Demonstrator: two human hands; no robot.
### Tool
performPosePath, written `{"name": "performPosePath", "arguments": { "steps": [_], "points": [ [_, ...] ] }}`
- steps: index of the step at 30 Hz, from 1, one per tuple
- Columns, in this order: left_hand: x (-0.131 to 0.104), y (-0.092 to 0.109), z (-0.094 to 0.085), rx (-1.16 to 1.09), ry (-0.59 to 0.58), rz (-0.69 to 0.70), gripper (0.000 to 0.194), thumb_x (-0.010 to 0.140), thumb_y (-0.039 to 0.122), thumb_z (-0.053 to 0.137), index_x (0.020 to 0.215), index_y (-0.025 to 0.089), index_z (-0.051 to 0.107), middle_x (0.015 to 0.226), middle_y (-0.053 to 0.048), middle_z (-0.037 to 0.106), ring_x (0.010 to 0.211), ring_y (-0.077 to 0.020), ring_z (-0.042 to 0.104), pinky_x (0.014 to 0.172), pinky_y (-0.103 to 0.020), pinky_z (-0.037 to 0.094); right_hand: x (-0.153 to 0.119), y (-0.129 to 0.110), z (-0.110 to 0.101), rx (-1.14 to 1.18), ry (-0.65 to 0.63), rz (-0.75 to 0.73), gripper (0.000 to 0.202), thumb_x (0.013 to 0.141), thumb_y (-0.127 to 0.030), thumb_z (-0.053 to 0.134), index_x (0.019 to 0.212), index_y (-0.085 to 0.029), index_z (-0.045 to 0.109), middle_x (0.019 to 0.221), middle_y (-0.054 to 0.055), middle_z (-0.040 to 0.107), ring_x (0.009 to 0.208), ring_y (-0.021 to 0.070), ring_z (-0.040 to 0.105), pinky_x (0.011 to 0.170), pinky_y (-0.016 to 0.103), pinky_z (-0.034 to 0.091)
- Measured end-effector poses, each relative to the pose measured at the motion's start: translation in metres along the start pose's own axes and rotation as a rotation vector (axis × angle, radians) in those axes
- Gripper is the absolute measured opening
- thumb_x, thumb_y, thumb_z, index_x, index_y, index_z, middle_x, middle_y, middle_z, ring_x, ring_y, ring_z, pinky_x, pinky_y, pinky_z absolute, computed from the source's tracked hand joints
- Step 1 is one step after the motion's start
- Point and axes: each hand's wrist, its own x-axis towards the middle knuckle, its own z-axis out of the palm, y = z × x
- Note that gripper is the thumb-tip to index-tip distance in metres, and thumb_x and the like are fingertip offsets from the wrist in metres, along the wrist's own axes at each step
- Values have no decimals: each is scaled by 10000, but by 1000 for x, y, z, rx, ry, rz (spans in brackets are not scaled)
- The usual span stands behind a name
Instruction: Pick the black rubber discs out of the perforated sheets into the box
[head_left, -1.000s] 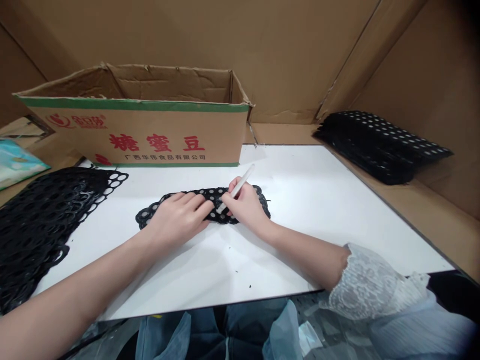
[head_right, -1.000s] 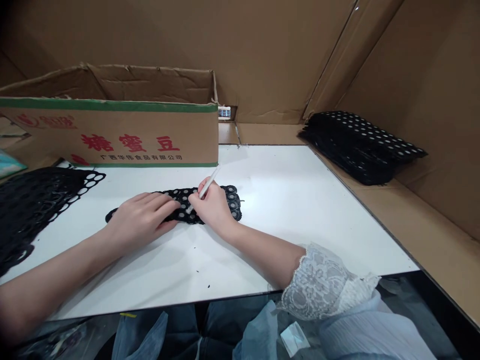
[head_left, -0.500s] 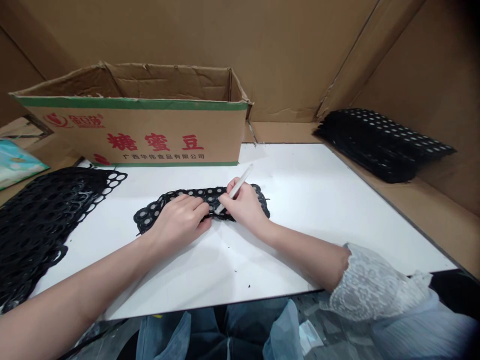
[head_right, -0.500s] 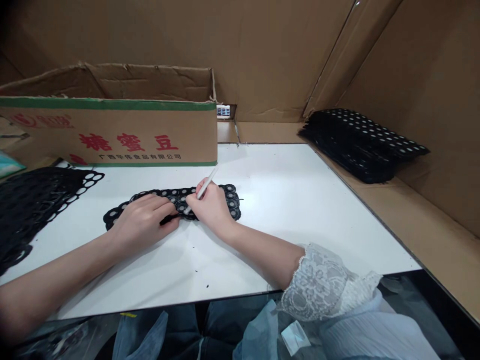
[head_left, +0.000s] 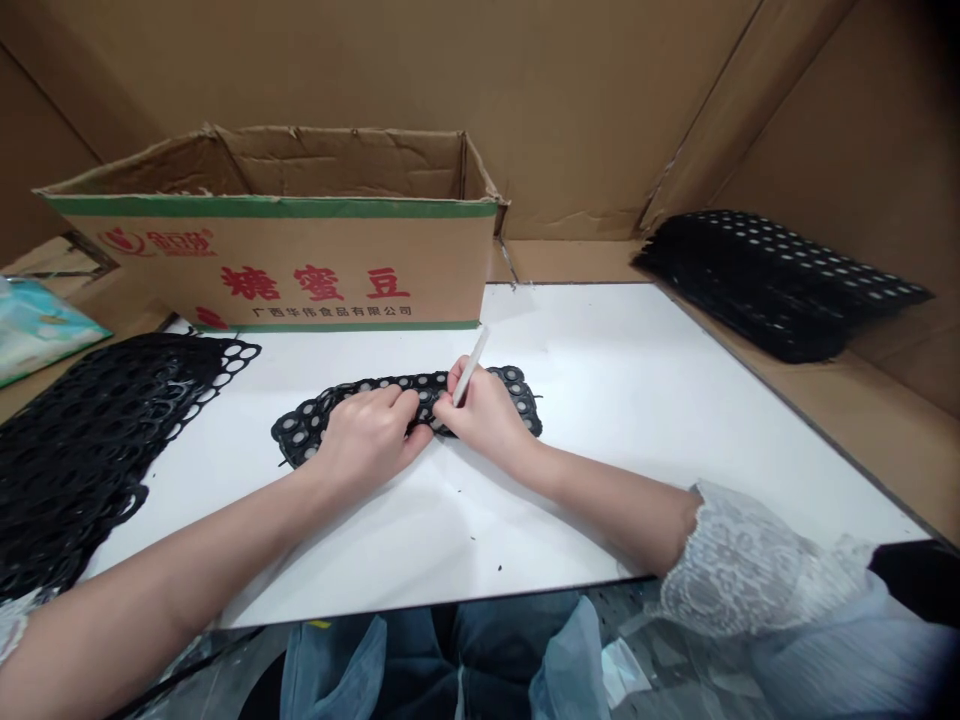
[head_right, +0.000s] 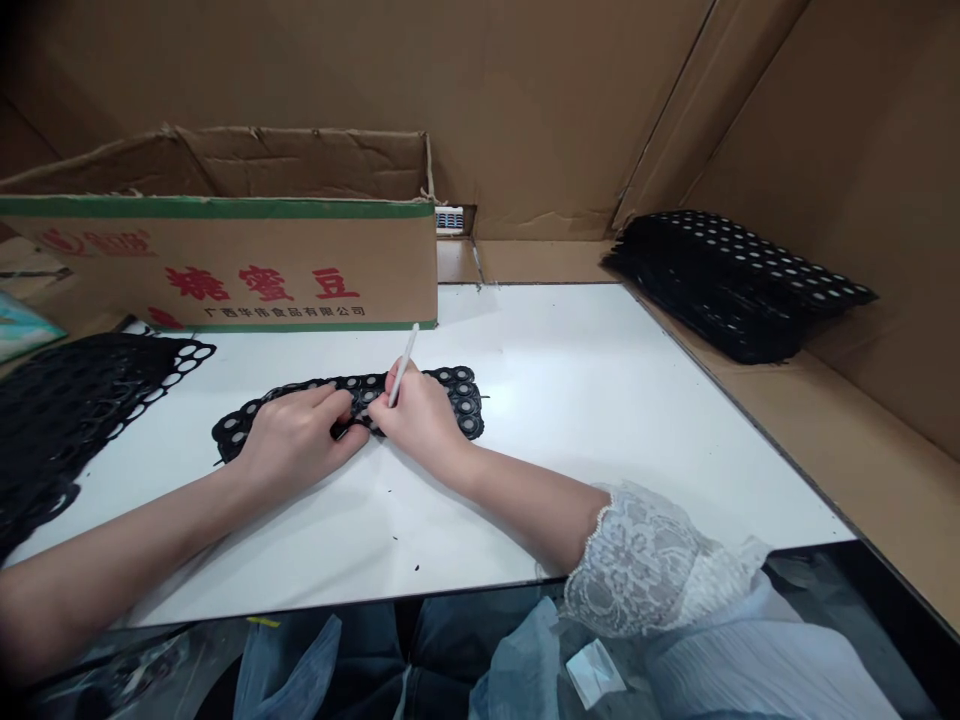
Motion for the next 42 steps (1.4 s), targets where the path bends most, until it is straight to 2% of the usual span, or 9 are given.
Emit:
{"name": "performPosePath", "arguments": {
  "steps": [5,9,13,19,26,30,33,38,42],
  "points": [
    [0,-4,-4,-84,-98,92,237,744,167,388,931,192,531,842,-25,589,748,-166,558,586,-254,393,3,1,-2,233,38,132,95,684,-279,412,696,-199,363,547,-46,437,466,89,458,447,203,364],
    [0,-3,-9,-116,-172,104,166,741,180,404,862,199,516,913,-29,561,803,-182,532,637,-270,406,4,1,-1,334,41,223,130,687,-316,424,718,-203,369,570,-38,449,456,95,496,360,184,386],
    [2,1,-12,-180,-217,-4,107,711,226,453,810,191,476,816,-29,544,769,-194,511,633,-286,410,4,1,0,341,46,213,126,684,-308,440,721,-203,379,573,-34,445,460,91,488,364,190,428],
    [5,4,-6,-201,-205,-136,199,686,205,471,881,167,466,853,-58,544,783,-211,524,605,-293,422,4,1,0,308,51,214,118,691,-303,449,722,-205,391,570,-28,469,457,97,497,367,197,441],
    [4,-4,-2,-154,-193,-80,137,709,204,475,831,165,522,854,-55,575,771,-202,559,621,-284,431,5,0,1,315,44,242,113,691,-298,452,722,-203,399,561,-20,490,446,100,499,367,203,431],
    [2,-5,0,-78,-178,12,97,729,217,485,786,153,530,805,-63,587,754,-207,568,588,-276,419,8,0,2,316,39,283,102,683,-284,438,717,-201,391,583,-14,496,461,103,502,371,203,412],
    [2,-6,2,-26,-154,51,107,750,239,474,762,147,527,769,-71,586,708,-199,568,550,-264,396,12,2,4,233,39,221,97,672,-269,434,705,-201,373,578,-24,473,465,99,472,415,213,394],
    [4,-5,5,32,-122,18,140,754,269,451,749,147,520,729,-74,584,650,-190,567,495,-252,358,17,3,5,46,15,24,76,634,-201,409,691,-204,359,556,-36,433,494,107,411,507,233,346],
    [8,-3,4,67,-135,-45,136,725,264,452,767,145,503,668,-61,570,616,-201,563,449,-253,324,16,2,5,32,-21,-1,81,625,-186,399,689,-205,353,566,-35,441,490,110,392,505,232,319]
  ]
}}
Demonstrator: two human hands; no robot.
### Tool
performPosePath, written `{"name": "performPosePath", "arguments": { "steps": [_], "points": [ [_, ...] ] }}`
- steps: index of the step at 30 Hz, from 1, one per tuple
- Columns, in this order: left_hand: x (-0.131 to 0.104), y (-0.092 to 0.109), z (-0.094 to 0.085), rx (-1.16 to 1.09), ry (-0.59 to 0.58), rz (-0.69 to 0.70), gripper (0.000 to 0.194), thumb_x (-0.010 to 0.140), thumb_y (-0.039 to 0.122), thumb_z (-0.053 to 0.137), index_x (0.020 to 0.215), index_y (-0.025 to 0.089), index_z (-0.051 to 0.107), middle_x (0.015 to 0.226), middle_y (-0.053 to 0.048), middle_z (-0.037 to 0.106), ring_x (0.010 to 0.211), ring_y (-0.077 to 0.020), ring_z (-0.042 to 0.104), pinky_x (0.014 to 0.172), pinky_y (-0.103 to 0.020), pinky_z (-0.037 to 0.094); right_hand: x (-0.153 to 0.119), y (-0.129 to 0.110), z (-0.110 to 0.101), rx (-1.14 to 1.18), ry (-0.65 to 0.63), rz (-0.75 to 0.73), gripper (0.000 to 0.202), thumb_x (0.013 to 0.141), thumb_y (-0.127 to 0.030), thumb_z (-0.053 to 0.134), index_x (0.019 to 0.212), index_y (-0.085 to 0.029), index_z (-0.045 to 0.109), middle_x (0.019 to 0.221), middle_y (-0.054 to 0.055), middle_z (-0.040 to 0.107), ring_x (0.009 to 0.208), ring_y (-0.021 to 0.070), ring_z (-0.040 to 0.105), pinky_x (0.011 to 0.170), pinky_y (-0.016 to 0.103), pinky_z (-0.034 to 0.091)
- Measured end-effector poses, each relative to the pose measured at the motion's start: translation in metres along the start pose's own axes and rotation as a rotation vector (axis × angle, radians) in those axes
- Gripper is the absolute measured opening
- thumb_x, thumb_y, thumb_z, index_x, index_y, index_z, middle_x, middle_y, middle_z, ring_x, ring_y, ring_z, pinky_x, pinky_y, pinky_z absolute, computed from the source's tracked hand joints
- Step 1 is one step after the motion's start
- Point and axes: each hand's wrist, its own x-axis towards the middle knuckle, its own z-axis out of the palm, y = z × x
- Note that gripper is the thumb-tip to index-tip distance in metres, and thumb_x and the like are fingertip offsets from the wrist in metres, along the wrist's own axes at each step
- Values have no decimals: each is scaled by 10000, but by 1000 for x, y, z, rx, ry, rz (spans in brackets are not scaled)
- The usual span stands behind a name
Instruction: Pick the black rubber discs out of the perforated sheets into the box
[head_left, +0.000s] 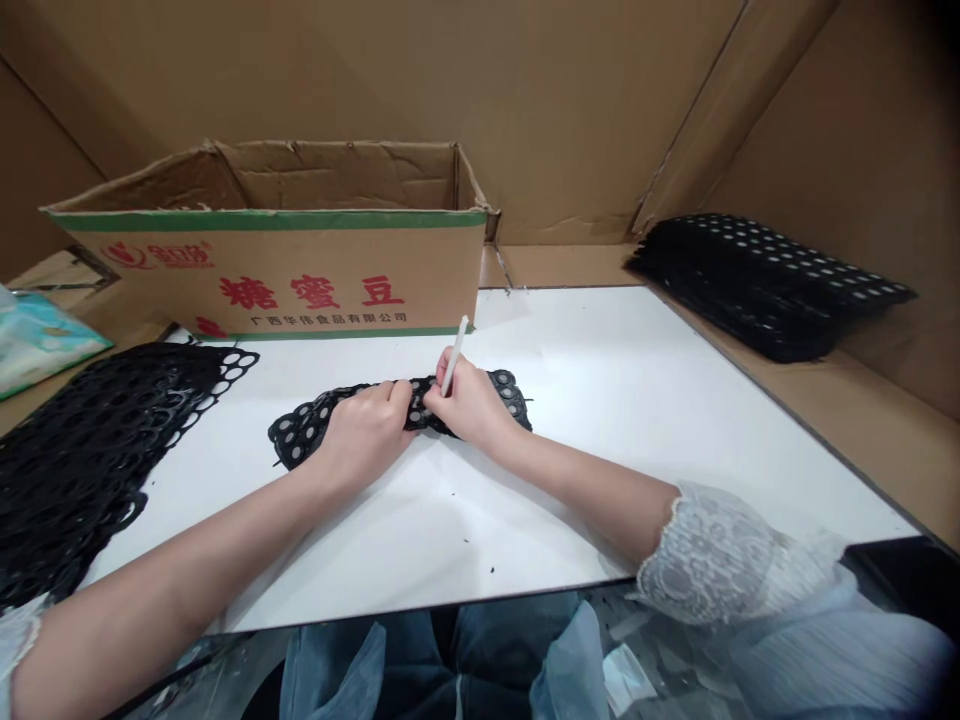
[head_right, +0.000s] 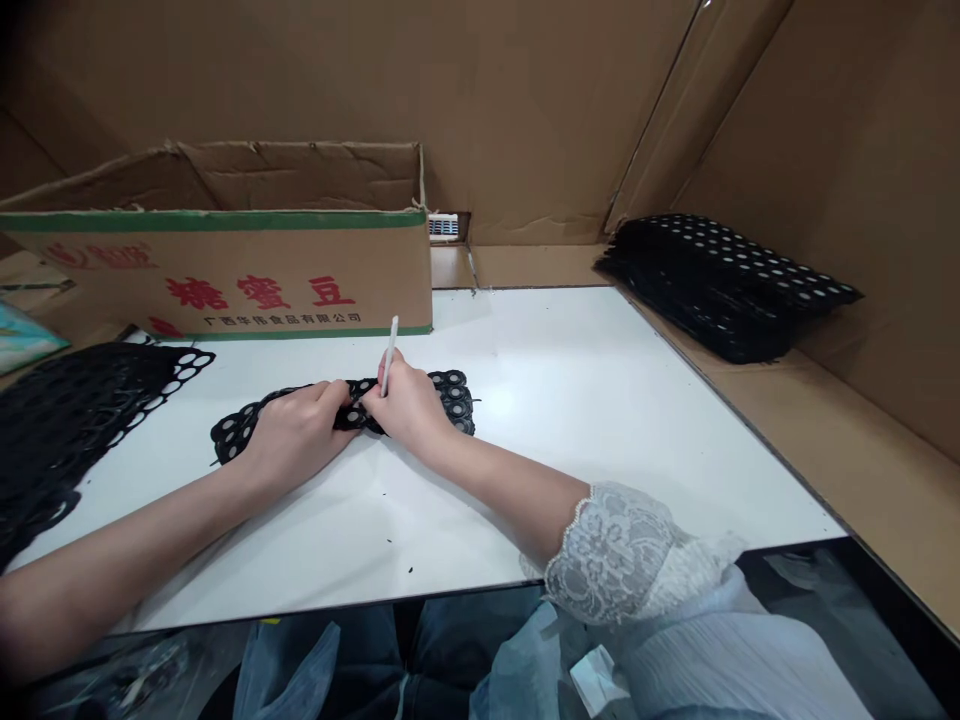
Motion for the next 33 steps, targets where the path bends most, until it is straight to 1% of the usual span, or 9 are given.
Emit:
{"name": "performPosePath", "arguments": {
  "steps": [4,8,11,15,18,22,24,28,33],
  "points": [
    [0,1,-4,-45,-15,12,254,706,189,443,958,165,466,749,-45,589,688,-201,571,490,-246,346,-1,0,1,34,16,-7,63,650,-202,405,695,-206,362,566,-37,440,504,111,405,508,227,319],
    [-3,-1,-9,-154,-64,13,167,692,172,439,855,200,465,776,-28,569,697,-194,550,524,-256,371,-3,0,-1,99,26,23,66,687,-253,419,693,-203,376,562,-40,439,514,108,431,517,228,339],
    [-6,-3,-12,-330,-113,-44,197,686,181,451,881,208,443,858,-29,560,754,-191,542,586,-269,409,-3,2,-5,194,78,40,104,721,-300,418,724,-206,373,559,-49,441,519,106,457,532,231,365],
    [-8,-7,-18,-484,-150,-69,385,692,320,520,1040,196,411,1047,-80,530,951,-241,511,749,-345,425,3,7,-10,270,220,27,163,759,-367,408,772,-211,362,578,-53,455,529,97,471,542,224,374],
    [-5,-15,-19,-592,-209,-68,558,731,448,481,1198,197,308,1195,-95,469,1063,-236,468,820,-345,414,7,12,-10,303,212,22,194,767,-397,410,814,-210,382,603,-45,495,539,95,482,551,223,380],
    [0,-23,-10,-385,-149,-60,448,841,387,303,1227,161,333,1289,-98,392,1185,-228,349,946,-368,315,8,14,-9,266,112,23,192,762,-384,427,802,-200,462,629,-23,539,560,104,506,562,233,387],
    [1,-24,-6,-243,-169,-18,416,850,358,282,1186,141,399,1255,-108,430,1159,-245,375,946,-382,303,7,15,-8,226,69,7,182,750,-370,448,753,-194,495,643,-12,555,583,111,518,576,240,392],
    [0,-26,-11,-54,-233,-100,402,850,375,259,1084,128,473,992,-127,572,910,-271,537,780,-397,392,7,17,-8,159,49,-76,140,721,-327,487,681,-194,501,699,-9,578,675,126,534,645,255,398],
    [-3,-42,-16,97,-320,-229,456,834,454,245,927,94,508,811,-147,560,783,-301,556,644,-374,408,7,18,-9,91,3,-47,205,719,-316,475,573,-186,414,744,-3,579,728,131,528,689,268,395]
  ]
}}
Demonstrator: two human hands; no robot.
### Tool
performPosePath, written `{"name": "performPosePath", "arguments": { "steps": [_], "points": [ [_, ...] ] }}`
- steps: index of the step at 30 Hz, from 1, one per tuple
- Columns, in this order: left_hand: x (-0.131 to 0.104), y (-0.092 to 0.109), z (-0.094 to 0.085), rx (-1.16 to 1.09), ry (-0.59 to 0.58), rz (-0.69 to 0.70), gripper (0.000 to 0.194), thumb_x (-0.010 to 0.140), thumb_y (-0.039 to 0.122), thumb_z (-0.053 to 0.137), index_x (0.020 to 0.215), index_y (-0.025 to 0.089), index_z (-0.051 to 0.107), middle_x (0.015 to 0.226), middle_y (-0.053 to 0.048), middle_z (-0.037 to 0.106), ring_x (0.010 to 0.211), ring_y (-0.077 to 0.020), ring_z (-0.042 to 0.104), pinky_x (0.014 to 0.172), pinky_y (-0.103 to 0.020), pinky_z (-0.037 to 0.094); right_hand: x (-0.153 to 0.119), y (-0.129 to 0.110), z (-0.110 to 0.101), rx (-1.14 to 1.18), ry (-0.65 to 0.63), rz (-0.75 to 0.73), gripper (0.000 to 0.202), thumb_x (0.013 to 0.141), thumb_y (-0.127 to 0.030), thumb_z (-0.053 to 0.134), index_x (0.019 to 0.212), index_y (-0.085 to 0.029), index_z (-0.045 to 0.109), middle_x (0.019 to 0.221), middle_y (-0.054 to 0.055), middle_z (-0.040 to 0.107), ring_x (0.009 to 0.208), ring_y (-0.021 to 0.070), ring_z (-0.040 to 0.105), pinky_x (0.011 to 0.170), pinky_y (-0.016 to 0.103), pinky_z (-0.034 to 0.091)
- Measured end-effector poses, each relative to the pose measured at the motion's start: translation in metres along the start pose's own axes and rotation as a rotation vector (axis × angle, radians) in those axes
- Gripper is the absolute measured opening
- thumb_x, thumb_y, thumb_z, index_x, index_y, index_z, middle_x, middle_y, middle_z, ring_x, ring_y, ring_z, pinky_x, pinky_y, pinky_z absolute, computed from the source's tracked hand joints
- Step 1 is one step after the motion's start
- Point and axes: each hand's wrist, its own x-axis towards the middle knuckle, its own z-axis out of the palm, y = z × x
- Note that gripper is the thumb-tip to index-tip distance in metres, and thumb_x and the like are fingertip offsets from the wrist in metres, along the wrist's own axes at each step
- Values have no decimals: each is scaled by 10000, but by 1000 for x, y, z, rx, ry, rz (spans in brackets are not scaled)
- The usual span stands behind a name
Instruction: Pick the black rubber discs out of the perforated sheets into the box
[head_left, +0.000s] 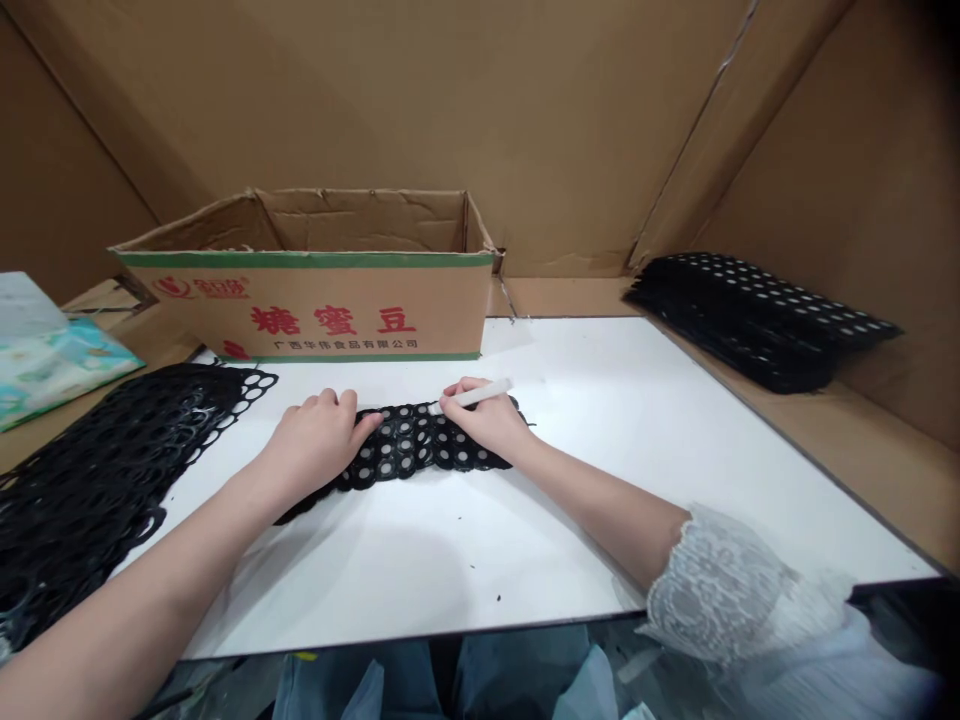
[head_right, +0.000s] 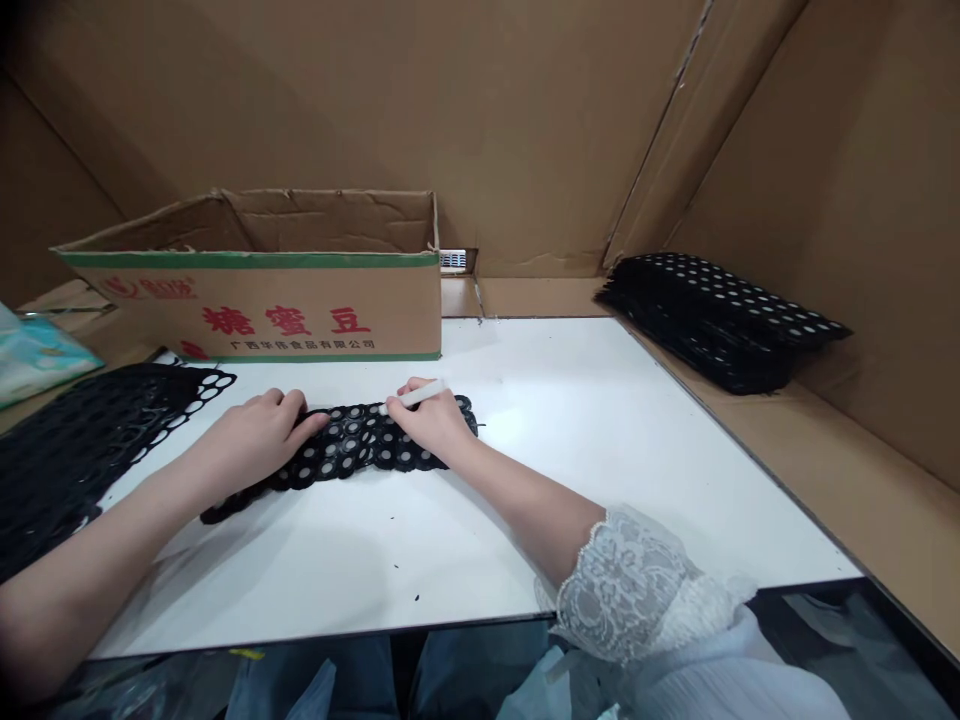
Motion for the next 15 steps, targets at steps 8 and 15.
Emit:
{"name": "performPosePath", "arguments": {
  "steps": [8,15],
  "points": [
    [18,-23,7,46,21,102,472,789,541,321,883,123,521,860,-129,513,703,-249,550,593,-321,396,0,-7,-1,-182,-26,-109,181,741,-270,449,580,-186,449,696,21,533,784,155,480,764,286,364],
    [14,23,-2,16,138,148,270,841,224,290,942,110,512,874,-129,545,839,-264,508,705,-381,366,1,-2,-2,-112,-6,-39,248,780,-361,395,602,-191,433,683,2,518,742,145,475,702,267,359]
  ]
}}
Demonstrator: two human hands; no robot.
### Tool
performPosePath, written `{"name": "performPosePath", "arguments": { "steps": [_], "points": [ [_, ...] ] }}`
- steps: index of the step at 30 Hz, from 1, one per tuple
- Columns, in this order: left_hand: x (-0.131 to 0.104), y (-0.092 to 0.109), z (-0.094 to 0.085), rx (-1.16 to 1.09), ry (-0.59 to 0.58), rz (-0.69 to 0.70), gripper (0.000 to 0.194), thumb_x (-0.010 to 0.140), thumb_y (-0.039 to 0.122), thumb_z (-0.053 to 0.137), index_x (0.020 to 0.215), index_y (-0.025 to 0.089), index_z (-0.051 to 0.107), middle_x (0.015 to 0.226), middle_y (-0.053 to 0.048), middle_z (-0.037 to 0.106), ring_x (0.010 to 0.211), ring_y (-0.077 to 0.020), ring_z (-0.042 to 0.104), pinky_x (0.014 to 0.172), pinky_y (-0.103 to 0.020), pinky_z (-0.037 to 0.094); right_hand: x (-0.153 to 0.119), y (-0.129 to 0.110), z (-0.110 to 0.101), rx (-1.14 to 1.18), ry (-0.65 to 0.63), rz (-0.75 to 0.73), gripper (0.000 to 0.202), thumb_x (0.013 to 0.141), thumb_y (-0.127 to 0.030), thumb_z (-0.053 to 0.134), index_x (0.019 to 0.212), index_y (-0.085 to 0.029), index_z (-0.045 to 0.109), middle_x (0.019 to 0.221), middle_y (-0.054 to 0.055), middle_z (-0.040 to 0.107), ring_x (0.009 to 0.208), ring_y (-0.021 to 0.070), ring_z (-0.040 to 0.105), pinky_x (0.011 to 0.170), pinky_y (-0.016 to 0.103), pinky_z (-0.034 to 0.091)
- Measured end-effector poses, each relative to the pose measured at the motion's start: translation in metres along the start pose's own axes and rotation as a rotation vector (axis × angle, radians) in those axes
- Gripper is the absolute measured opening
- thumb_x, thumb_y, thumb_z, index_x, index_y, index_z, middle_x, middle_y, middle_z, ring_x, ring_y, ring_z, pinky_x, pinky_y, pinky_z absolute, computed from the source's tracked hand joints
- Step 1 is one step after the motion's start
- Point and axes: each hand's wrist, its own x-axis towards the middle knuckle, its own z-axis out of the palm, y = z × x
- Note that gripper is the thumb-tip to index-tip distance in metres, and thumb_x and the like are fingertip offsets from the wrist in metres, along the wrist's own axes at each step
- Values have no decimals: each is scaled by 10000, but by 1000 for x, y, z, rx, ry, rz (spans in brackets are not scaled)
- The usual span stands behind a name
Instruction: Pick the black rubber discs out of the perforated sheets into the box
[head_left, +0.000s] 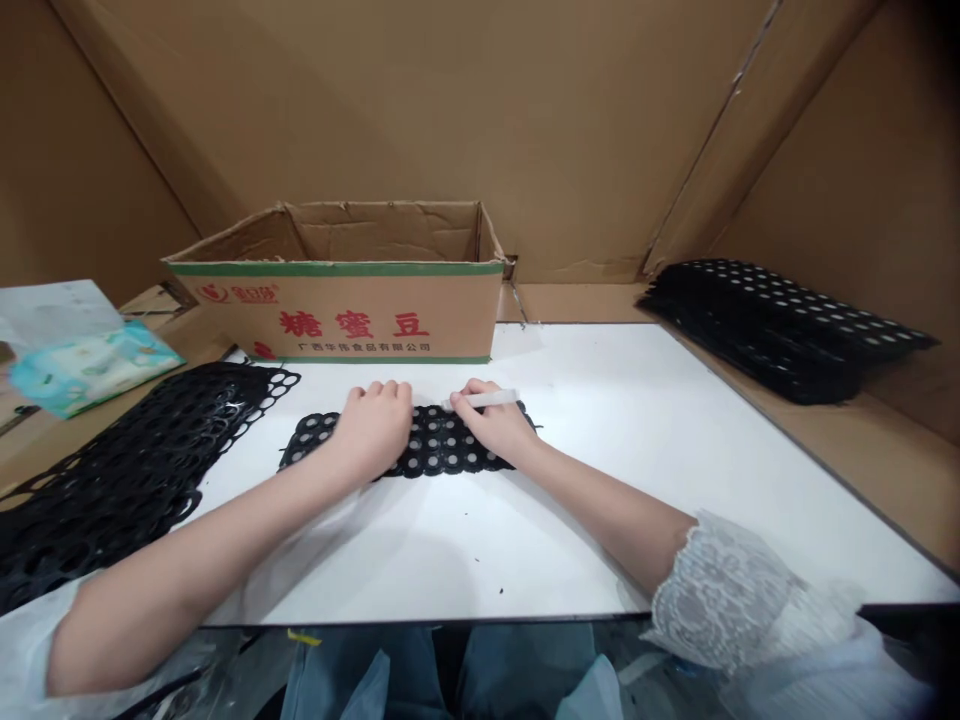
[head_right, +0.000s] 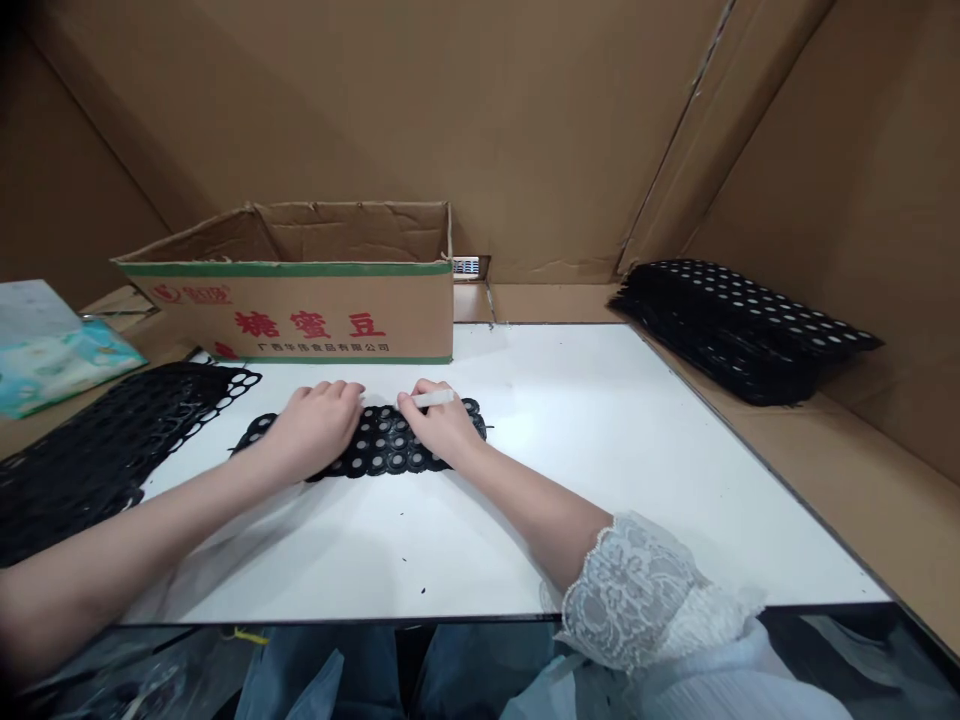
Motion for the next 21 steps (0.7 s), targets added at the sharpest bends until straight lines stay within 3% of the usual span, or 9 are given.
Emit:
{"name": "performPosePath", "arguments": {
  "steps": [4,11,17,21],
  "points": [
    [-1,26,8,-55,50,-2,315,852,243,258,931,111,533,839,-125,527,784,-252,504,648,-358,374,0,2,-1,41,3,0,258,791,-383,368,620,-196,417,636,-17,489,682,132,464,654,251,347],
    [2,9,23,-428,185,0,209,807,279,374,897,171,528,851,-73,470,849,-208,446,764,-336,372,0,2,-1,58,-17,-5,293,791,-394,375,589,-186,416,618,-23,477,656,119,455,649,241,330],
    [8,0,22,-824,-8,-79,150,769,306,403,817,207,506,857,-15,544,898,-198,441,820,-345,347,-3,-3,-3,109,-41,-37,276,799,-384,365,609,-186,401,577,-36,413,603,106,421,596,229,321],
    [10,0,16,-894,-103,-108,177,777,319,360,743,200,486,781,-1,554,854,-194,470,780,-334,358,-4,-6,-3,86,-46,-57,260,806,-355,354,617,-186,411,621,-25,443,650,112,443,633,237,335]
  ]
}}
